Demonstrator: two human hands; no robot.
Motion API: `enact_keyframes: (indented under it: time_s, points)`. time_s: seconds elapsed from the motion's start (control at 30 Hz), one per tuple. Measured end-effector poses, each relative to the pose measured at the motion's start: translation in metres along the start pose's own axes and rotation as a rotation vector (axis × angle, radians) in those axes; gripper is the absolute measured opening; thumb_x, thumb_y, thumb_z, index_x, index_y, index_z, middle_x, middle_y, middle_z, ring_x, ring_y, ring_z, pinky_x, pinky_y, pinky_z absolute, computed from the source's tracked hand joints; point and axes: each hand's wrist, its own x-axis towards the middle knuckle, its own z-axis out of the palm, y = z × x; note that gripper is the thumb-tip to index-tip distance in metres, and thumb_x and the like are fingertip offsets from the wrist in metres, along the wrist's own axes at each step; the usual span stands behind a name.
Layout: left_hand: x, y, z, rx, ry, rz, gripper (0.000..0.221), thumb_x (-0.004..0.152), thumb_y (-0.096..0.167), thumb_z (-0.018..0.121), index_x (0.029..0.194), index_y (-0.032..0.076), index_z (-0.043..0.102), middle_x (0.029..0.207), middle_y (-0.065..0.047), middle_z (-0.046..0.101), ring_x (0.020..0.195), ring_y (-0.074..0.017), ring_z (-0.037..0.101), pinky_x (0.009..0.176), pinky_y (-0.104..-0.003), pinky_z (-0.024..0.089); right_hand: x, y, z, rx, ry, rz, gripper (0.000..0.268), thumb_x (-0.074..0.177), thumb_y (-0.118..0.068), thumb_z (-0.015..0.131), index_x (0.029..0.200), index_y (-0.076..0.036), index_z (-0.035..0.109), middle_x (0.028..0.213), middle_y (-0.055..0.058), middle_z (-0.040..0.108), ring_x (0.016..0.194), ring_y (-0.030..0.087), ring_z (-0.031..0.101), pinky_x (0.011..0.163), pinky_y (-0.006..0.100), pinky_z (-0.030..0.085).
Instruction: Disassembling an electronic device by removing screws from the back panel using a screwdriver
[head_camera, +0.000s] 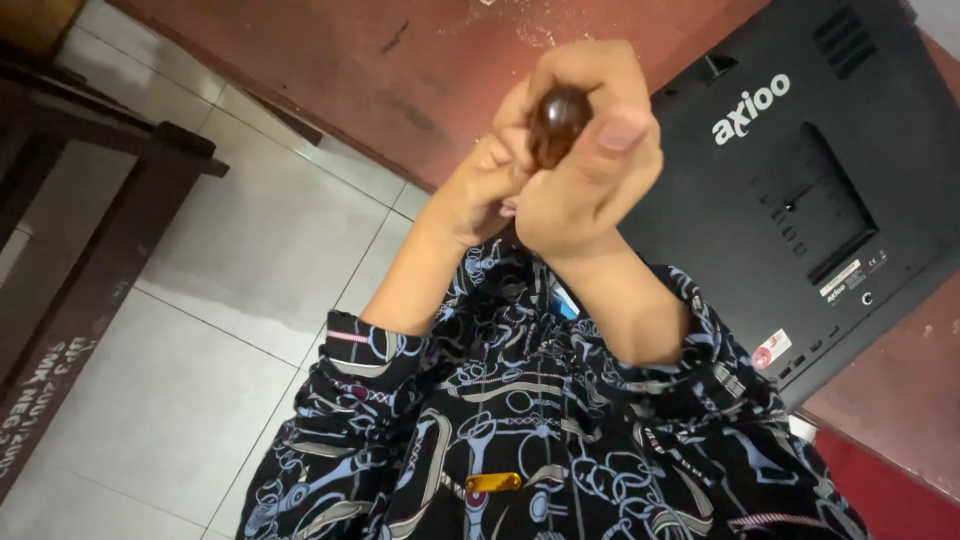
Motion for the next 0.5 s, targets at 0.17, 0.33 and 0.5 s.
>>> enact_keyframes:
  time_s: [0.17, 0.33, 0.5]
  points:
    - [0.005, 0.005, 0.006, 0.015, 0.036, 0.020, 0.037, 0.094, 0.040, 0.070, 0.078, 0.011, 0.053, 0.056, 0.003, 0.026, 0.051, -0.0093, 0.021, 0.054, -0.025, 0.023, 0.015, 0.006, -0.018, -0.028, -0.213, -0.046, 0.047, 0.115, -0.044, 0.032, 0.110, -0.002, 0.052, 0.081, 0.017, 0.056, 0.063, 0.021, 0.055, 0.056, 0.029, 0.047]
    - [0.008, 0.014, 0.008, 0.140, -0.082, -0.045, 0.045, 0.096, 0.051, 0.065, 0.089, 0.010, 0.050, 0.069, 0.000, 0.036, 0.056, -0.0073, 0.029, 0.052, -0.021, 0.019, 0.059, -0.036, -0.046, 0.049, -0.737, 0.139, 0.072, 0.108, -0.055, 0.036, 0.108, 0.013, 0.058, 0.098, 0.025, 0.065, 0.086, 0.031, 0.072, 0.075, 0.035, 0.061]
    - [0.017, 0.014, -0.030, 0.680, -0.577, 0.079, 0.030, 0.090, 0.011, 0.052, 0.063, 0.010, 0.040, 0.069, 0.001, 0.036, 0.070, -0.0199, 0.033, 0.069, -0.037, 0.028, 0.082, -0.027, -0.045, 0.270, -1.255, 0.380, 0.047, 0.104, -0.035, 0.041, 0.111, 0.008, 0.058, 0.091, 0.022, 0.076, 0.074, 0.023, 0.079, 0.059, 0.024, 0.065]
